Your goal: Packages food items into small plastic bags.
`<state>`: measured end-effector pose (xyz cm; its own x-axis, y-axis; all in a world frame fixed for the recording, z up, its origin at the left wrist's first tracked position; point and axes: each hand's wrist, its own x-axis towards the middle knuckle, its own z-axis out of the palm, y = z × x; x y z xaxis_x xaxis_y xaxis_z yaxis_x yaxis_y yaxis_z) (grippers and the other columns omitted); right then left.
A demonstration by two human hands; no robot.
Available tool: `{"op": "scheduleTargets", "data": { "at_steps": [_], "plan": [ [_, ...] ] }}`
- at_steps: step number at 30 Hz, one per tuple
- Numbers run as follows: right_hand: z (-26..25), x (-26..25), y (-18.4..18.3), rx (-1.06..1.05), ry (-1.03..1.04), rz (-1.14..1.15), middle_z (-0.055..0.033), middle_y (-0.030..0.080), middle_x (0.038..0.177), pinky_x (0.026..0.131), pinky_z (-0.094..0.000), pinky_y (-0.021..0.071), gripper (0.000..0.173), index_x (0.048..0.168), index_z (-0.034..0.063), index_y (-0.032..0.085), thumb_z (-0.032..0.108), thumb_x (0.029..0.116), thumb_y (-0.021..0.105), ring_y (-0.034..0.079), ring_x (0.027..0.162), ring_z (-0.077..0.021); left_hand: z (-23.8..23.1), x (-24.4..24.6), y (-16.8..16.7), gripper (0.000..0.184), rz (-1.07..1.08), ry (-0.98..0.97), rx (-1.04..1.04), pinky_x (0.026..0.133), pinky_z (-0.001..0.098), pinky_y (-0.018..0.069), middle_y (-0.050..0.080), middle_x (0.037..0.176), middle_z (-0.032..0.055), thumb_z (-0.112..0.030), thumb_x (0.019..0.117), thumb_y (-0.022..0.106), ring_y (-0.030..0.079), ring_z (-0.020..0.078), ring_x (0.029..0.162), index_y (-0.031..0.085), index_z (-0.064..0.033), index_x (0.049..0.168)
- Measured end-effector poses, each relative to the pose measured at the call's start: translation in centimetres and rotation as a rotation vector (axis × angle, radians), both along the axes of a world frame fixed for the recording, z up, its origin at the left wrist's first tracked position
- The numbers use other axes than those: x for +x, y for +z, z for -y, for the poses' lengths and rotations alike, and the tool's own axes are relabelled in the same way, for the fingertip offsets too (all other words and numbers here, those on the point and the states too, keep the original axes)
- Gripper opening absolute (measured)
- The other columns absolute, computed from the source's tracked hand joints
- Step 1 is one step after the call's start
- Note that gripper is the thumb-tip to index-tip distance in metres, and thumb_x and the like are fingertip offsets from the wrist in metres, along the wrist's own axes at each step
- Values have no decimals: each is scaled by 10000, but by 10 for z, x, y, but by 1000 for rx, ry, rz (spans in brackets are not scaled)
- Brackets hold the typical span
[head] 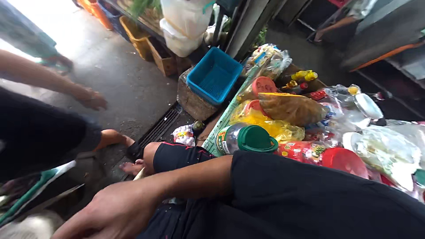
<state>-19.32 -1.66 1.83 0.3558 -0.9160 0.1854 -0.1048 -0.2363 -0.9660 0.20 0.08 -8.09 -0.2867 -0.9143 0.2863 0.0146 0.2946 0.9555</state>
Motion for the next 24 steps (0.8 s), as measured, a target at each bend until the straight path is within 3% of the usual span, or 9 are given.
{"op": "scheduleTargets", "data": {
  "at_steps": [3,5,6,7,10,13,15,20,24],
  "plan": [
    [-5,-5,10,-41,74,153,-127,665,816,682,-360,526,106,962,-67,683,-74,875,624,642,749,-183,-23,-20,12,46,0,66,113,815,162,556,716,898,-191,-209,920,737,657,-87,887,699,-202,943],
    [-8,-6,9,-28,120,225,-130,668,840,714,-333,537,123,983,-81,672,-79,909,573,645,774,-165,-35,-35,21,215,-3,114,175,898,146,511,685,945,-137,-248,959,700,618,-110,959,644,-62,1049],
    [-9,-7,7,-2,132,265,-119,659,844,715,-313,537,136,991,-81,661,-74,916,547,637,778,-145,-37,-39,21,276,44,123,134,901,123,498,691,939,-155,-328,994,656,606,-144,964,664,-57,1044],
    [-9,-8,5,37,141,306,-98,644,840,708,-289,532,146,993,-71,649,-62,920,523,620,771,-119,-36,-37,16,274,69,103,101,880,124,520,707,954,-194,-410,1003,629,622,-145,959,689,-146,1048],
    [-9,-11,1,107,121,405,-38,601,807,609,-243,507,125,964,-9,618,-3,916,503,571,692,-72,-32,-48,17,141,-15,30,118,814,197,594,737,970,-163,-301,914,779,681,-42,901,748,-240,1037],
    [-8,-18,0,112,68,491,-10,603,786,534,-231,488,118,972,62,621,31,922,518,552,622,-65,-31,-50,10,109,52,-5,91,800,271,605,737,929,-13,-170,913,775,693,58,867,753,-68,945],
    [-5,-23,0,76,25,569,19,595,783,505,-203,462,121,985,104,628,62,952,520,517,580,-36,-28,-47,14,111,118,-37,111,785,280,605,742,915,43,-121,922,752,698,85,842,750,-10,914],
    [8,-28,-2,28,-5,706,27,607,802,507,-197,448,175,997,91,610,-20,951,483,507,577,-27,-21,-36,20,88,244,-89,178,695,303,598,713,867,28,-122,913,761,673,105,762,726,-45,890],
    [15,-50,0,-39,-92,707,36,613,786,567,-231,477,203,1103,86,623,24,977,477,519,600,-41,-15,-26,29,63,121,-30,213,634,283,585,710,862,32,-99,901,772,658,110,709,734,-50,908]
  ]
}}
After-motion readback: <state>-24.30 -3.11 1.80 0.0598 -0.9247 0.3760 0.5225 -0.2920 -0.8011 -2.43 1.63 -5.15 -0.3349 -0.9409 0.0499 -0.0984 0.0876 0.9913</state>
